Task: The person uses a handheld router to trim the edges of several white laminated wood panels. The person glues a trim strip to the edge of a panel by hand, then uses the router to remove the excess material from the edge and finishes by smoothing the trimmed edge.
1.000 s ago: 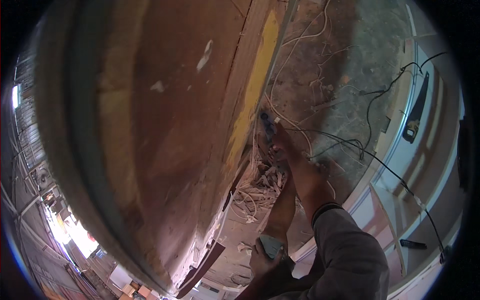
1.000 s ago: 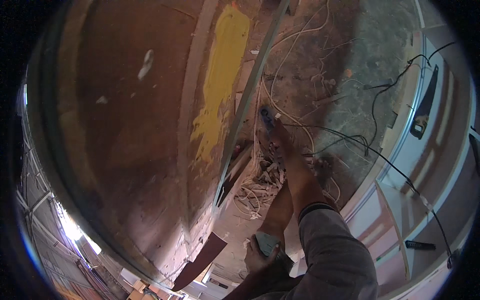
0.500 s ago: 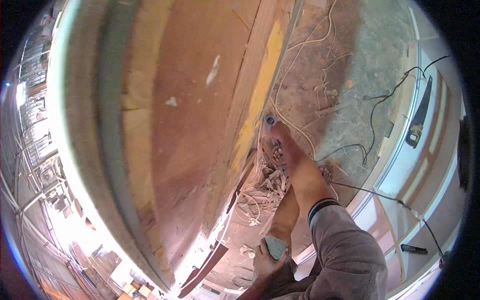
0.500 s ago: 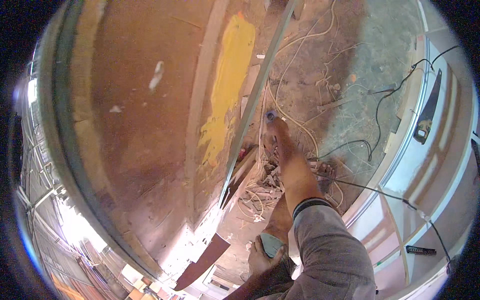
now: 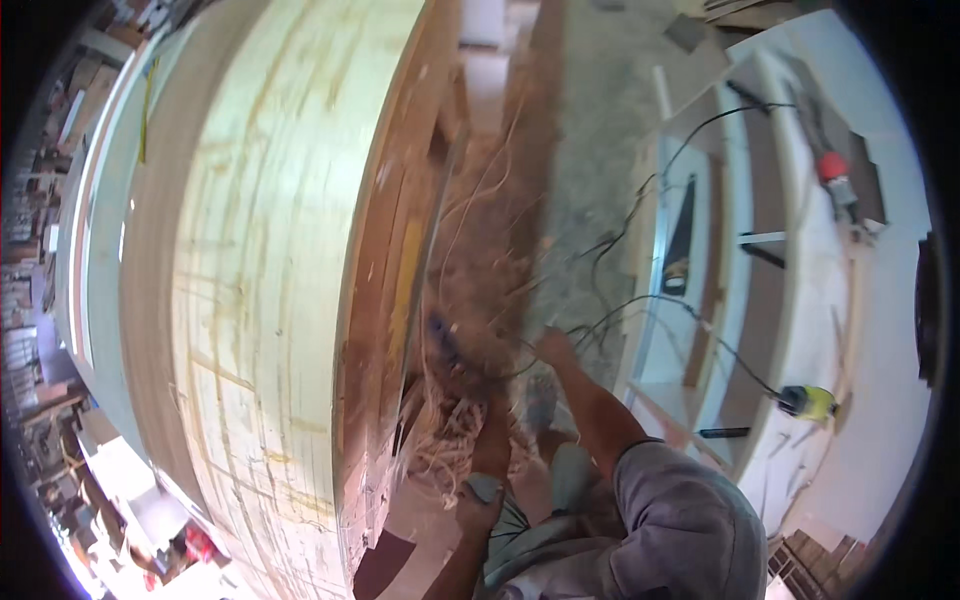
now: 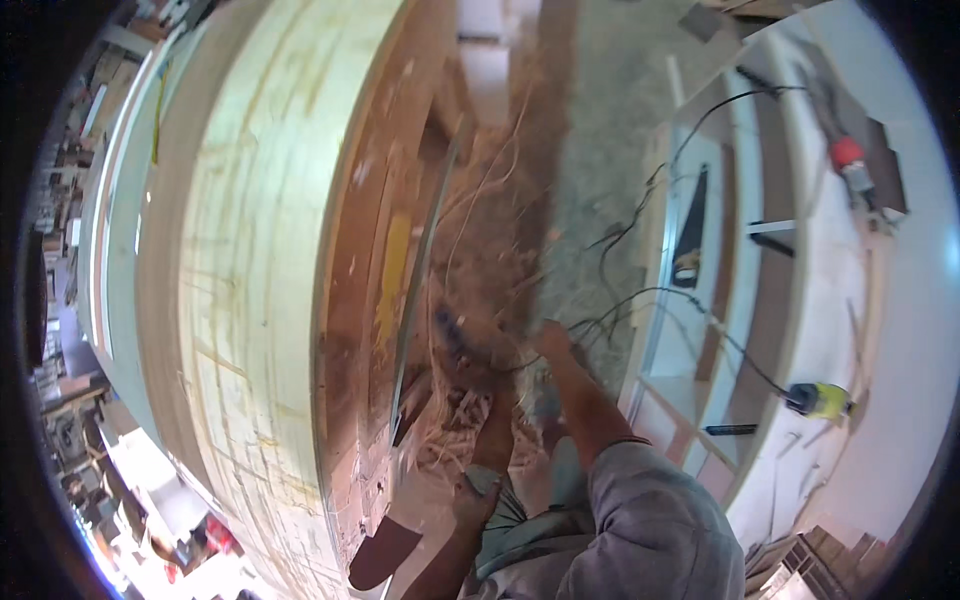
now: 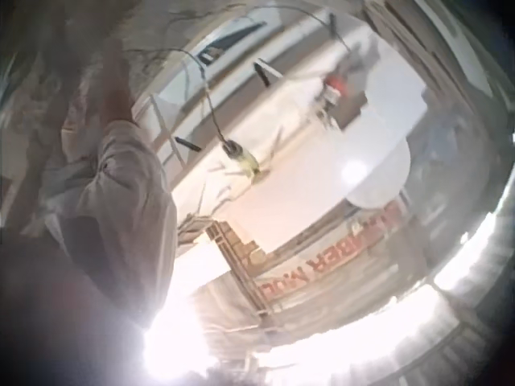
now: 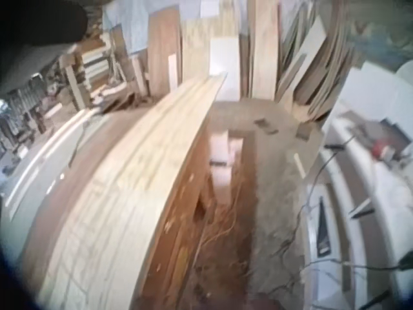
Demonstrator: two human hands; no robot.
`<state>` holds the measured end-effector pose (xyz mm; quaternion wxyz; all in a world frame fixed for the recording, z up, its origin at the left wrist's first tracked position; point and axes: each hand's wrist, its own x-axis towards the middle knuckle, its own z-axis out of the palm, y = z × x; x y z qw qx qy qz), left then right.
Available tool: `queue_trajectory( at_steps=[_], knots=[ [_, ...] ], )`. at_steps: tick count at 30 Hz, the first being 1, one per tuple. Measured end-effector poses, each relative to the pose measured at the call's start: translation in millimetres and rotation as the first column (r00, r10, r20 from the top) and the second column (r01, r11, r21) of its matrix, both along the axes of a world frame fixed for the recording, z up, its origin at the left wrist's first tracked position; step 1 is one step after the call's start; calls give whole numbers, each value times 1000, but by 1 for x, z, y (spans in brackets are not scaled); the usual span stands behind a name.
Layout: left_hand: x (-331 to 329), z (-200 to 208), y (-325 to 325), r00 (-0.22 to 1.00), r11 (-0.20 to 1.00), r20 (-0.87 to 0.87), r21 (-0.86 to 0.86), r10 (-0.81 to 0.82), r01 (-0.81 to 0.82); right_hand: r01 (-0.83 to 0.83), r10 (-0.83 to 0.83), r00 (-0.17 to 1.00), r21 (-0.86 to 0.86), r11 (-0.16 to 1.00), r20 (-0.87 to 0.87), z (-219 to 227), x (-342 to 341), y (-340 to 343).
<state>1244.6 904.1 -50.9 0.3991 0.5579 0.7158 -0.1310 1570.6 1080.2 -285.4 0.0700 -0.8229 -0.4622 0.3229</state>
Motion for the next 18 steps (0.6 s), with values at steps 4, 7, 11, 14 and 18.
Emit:
queue_trajectory(
  at_steps=[4, 7, 11, 14, 18],
  knots=[
    [-36, -24, -13, 980, 949, 6, 251, -197, 189, 172, -141, 954, -101, 980, 264, 141, 144, -54],
    [-44, 0, 39, 959, 957, 76, -81, -273, 279, 303, -286, 930, -40, 952, 230, 206, 220, -86],
    [-46, -9, 100, 964, 984, 207, 106, -165, 145, 137, -142, 943, 39, 990, 302, 234, 272, -117],
    [-14, 9, 158, 895, 999, 445, 51, -34, 13, -161, 105, 894, 93, 983, 436, 227, 293, -142],
    [35, 110, 184, 859, 936, 375, -108, 349, -334, 54, -30, 987, 144, 988, -159, 290, 234, -104]
  ],
)
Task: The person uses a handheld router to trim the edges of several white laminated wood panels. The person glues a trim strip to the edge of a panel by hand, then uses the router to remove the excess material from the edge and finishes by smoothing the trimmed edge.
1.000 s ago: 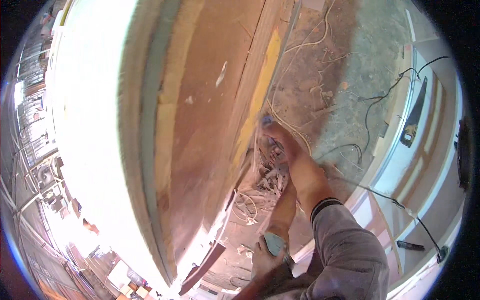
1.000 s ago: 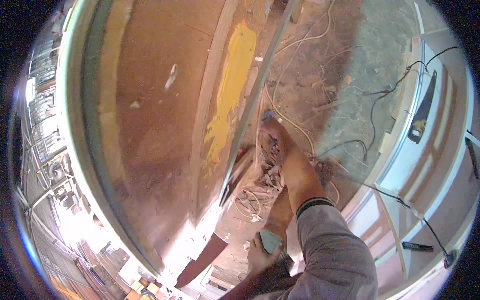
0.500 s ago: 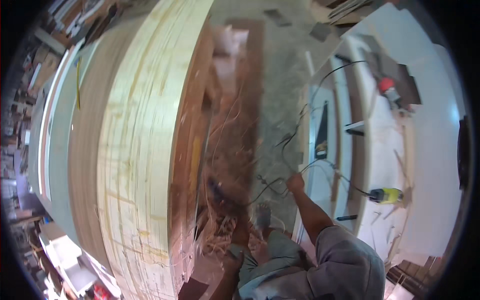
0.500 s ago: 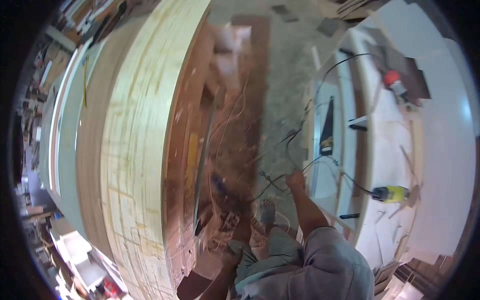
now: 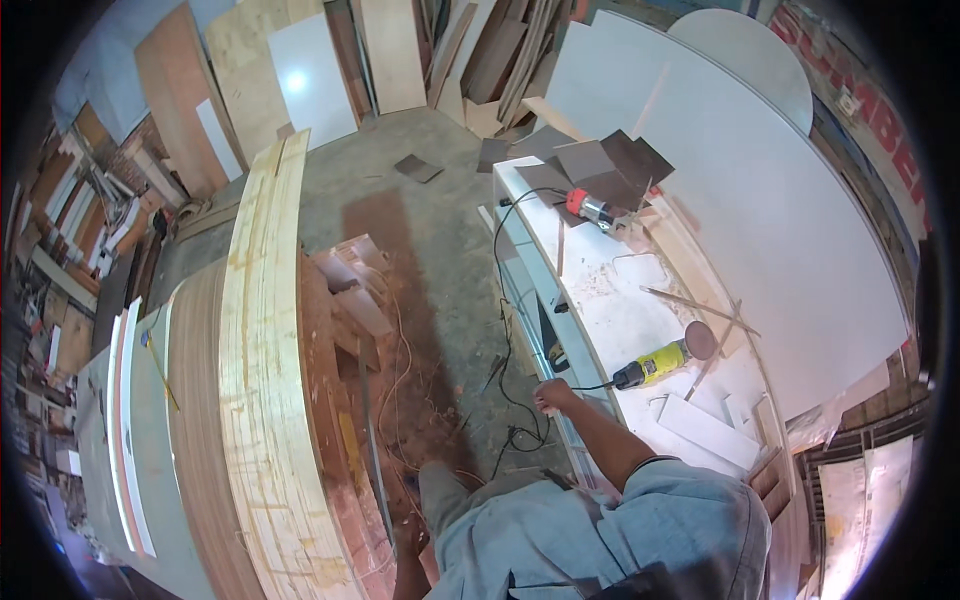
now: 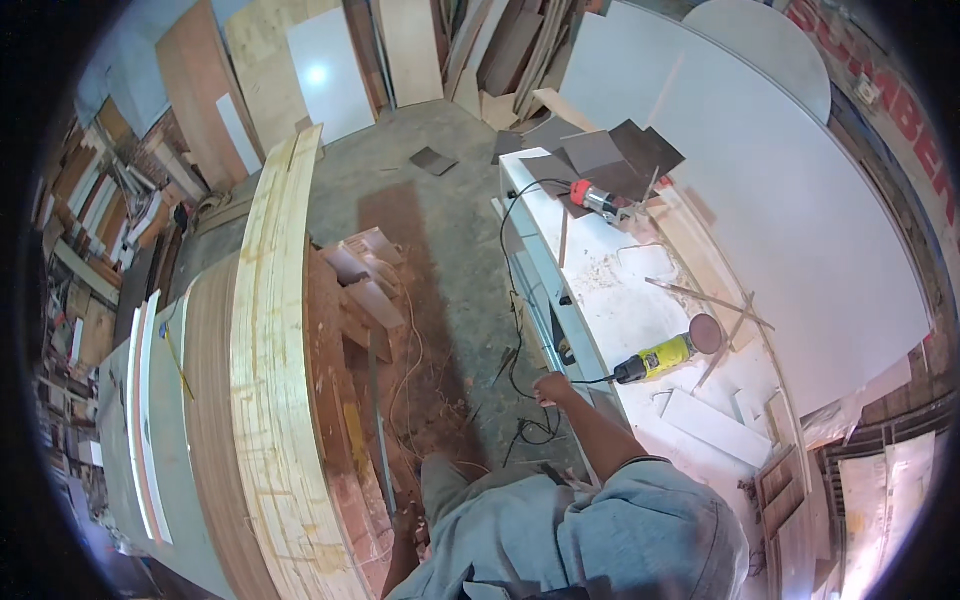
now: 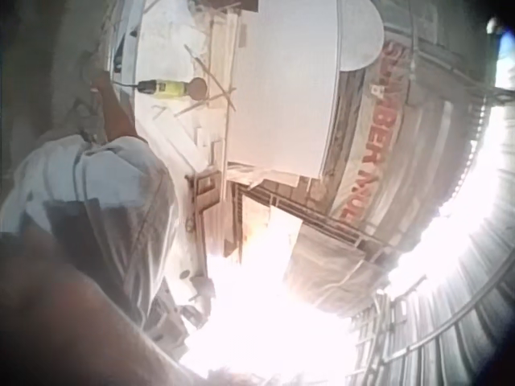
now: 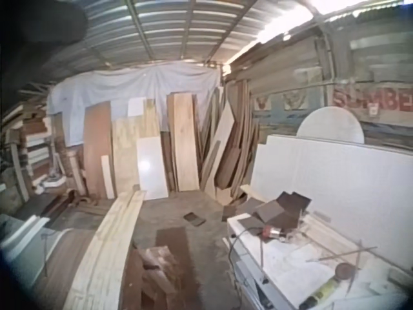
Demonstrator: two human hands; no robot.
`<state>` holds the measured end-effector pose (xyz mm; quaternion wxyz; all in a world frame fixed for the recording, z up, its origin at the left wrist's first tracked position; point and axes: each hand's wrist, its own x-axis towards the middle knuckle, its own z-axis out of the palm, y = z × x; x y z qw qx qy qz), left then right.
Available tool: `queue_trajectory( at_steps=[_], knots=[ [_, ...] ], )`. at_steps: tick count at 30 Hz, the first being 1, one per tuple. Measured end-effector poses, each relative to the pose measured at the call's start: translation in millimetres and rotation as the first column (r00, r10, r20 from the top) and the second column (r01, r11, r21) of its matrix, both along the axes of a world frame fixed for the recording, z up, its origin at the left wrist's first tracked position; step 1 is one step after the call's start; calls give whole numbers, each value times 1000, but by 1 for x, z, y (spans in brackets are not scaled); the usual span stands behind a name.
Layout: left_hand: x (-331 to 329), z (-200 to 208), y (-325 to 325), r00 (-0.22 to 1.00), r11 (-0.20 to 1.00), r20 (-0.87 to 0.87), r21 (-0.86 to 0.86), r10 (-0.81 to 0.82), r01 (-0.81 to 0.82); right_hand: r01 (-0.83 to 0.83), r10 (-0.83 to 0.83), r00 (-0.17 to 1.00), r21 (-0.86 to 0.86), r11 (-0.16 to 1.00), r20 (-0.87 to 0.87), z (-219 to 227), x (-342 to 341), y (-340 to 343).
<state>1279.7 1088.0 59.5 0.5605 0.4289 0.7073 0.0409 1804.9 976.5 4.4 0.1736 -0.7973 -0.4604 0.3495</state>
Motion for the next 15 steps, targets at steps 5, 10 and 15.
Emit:
queue_trajectory(
  at_steps=[5, 10, 15],
  knots=[
    [-13, -89, 27, 870, 867, -74, 83, -487, 492, 838, -584, 181, -188, 513, -791, 82, 16, 13],
    [38, -116, 80, 432, 444, -380, 60, -818, 894, 908, -543, 182, -72, 413, -820, 120, 86, 41],
    [91, -115, 188, 263, 252, -452, 86, -852, 964, 982, -571, -13, -119, 149, -821, 125, 155, 50]
  ],
)
